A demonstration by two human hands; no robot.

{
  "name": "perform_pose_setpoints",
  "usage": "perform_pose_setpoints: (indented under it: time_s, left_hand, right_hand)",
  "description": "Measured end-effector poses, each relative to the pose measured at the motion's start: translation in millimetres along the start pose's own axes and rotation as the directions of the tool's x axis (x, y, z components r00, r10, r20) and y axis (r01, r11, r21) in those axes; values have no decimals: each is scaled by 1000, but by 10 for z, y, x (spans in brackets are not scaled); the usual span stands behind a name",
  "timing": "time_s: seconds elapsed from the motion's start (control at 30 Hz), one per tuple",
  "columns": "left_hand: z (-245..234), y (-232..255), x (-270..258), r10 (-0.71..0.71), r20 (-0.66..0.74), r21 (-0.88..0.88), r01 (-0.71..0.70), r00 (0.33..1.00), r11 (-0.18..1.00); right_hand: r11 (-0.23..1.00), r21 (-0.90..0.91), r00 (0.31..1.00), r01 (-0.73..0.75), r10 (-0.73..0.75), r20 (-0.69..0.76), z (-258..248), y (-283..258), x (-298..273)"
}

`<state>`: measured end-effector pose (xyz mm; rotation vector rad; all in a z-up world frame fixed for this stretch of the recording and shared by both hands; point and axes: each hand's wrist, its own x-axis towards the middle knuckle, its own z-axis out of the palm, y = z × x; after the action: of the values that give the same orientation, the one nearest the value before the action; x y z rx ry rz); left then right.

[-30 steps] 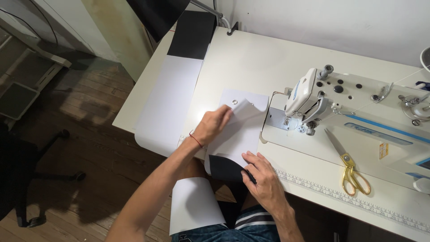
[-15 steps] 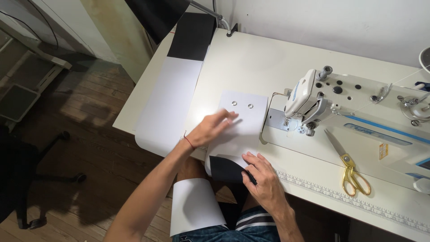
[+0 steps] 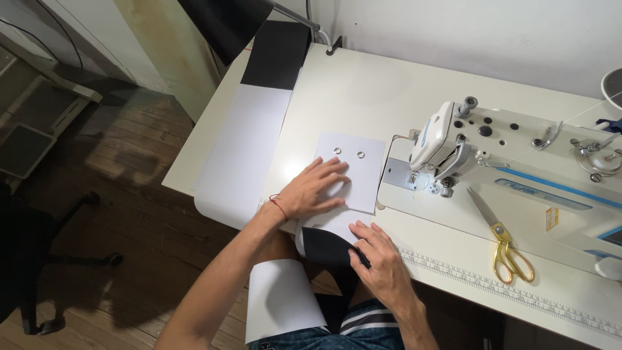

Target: Preparing and cutting leather pieces for assembly at a sewing station

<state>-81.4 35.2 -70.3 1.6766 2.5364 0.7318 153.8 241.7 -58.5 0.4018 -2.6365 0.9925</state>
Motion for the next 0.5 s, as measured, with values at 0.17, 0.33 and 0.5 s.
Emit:
perform_pose_setpoints:
  time_s: [0.17, 0.33, 0.5]
  left_hand:
    - [251, -834, -74, -345, -311, -248, 275, 886, 929]
    - [-452, -529, -49, -623, -88, -388, 549, 777, 740]
    - [-472, -383, -150, -556, 88, -374, 545, 826, 750]
  right_hand:
    - [1000, 6, 1000, 7, -7, -12, -3, 0, -2]
    - [1000, 18, 1000, 6, -5, -10, 1, 3, -1]
    - [1000, 18, 1000, -3, 3, -11, 1, 4, -9]
